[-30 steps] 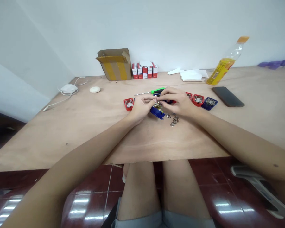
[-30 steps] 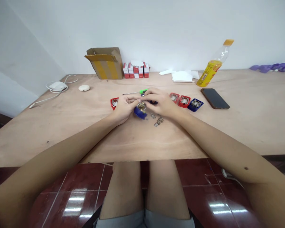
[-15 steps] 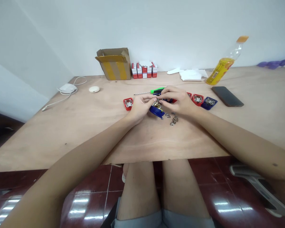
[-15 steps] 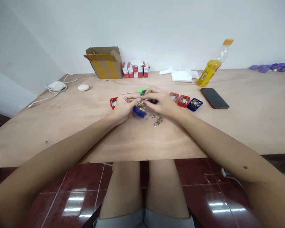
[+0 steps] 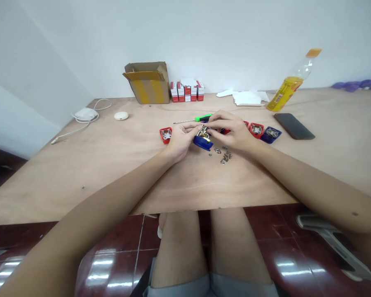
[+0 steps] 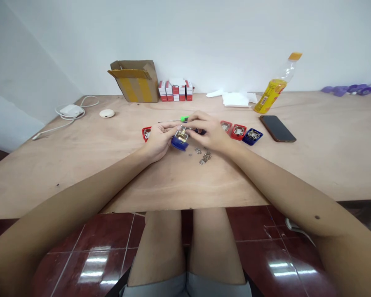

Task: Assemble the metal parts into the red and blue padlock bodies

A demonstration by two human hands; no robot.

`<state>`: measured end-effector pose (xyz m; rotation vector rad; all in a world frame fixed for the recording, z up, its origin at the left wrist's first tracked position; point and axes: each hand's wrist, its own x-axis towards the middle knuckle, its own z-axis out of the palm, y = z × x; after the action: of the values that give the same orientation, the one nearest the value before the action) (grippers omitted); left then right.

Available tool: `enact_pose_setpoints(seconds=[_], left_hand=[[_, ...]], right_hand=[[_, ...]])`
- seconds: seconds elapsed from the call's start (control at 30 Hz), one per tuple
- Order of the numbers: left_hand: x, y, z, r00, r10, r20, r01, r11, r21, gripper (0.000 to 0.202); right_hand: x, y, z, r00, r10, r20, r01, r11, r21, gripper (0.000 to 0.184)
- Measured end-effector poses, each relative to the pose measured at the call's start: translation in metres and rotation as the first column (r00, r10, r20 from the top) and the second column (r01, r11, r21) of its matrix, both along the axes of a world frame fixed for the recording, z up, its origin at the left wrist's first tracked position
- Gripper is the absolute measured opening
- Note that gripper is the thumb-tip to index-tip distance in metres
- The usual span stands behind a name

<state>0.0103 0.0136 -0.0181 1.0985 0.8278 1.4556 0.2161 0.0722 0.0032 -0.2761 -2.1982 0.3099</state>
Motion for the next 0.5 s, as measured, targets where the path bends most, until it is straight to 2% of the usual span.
enact_pose_setpoints(seconds=[0.1, 0.23, 0.33, 0.5], left_hand=[[0.001, -0.001, 0.002, 1.000, 0.000, 0.003, 0.000, 1.000, -0.011, 0.039], [0.001, -0.003, 0.005, 1.000, -0.012, 0.014, 0.012, 1.000, -0.019, 0.035], [0.000, -0.005, 0.008, 0.999, -0.047, 0.025, 0.048, 0.998, -0.034, 0.029], [-0.001, -0.005, 0.011, 0.990, -0.117, 0.074, 0.121, 0.991, -0.053, 0.024]], right_hand=[[0.000, -0.001, 0.001, 1.000, -0.019, -0.005, 0.019, 1.000, 0.003, 0.022], [0.001, -0.003, 0.002, 0.999, -0.001, 0.037, 0.003, 0.999, -0.044, 0.031], [0.001, -0.004, 0.003, 0.996, 0.044, 0.073, -0.040, 0.998, -0.051, 0.032], [0.000, -0.007, 0.004, 0.999, 0.009, 0.052, -0.003, 0.995, -0.097, 0.028]])
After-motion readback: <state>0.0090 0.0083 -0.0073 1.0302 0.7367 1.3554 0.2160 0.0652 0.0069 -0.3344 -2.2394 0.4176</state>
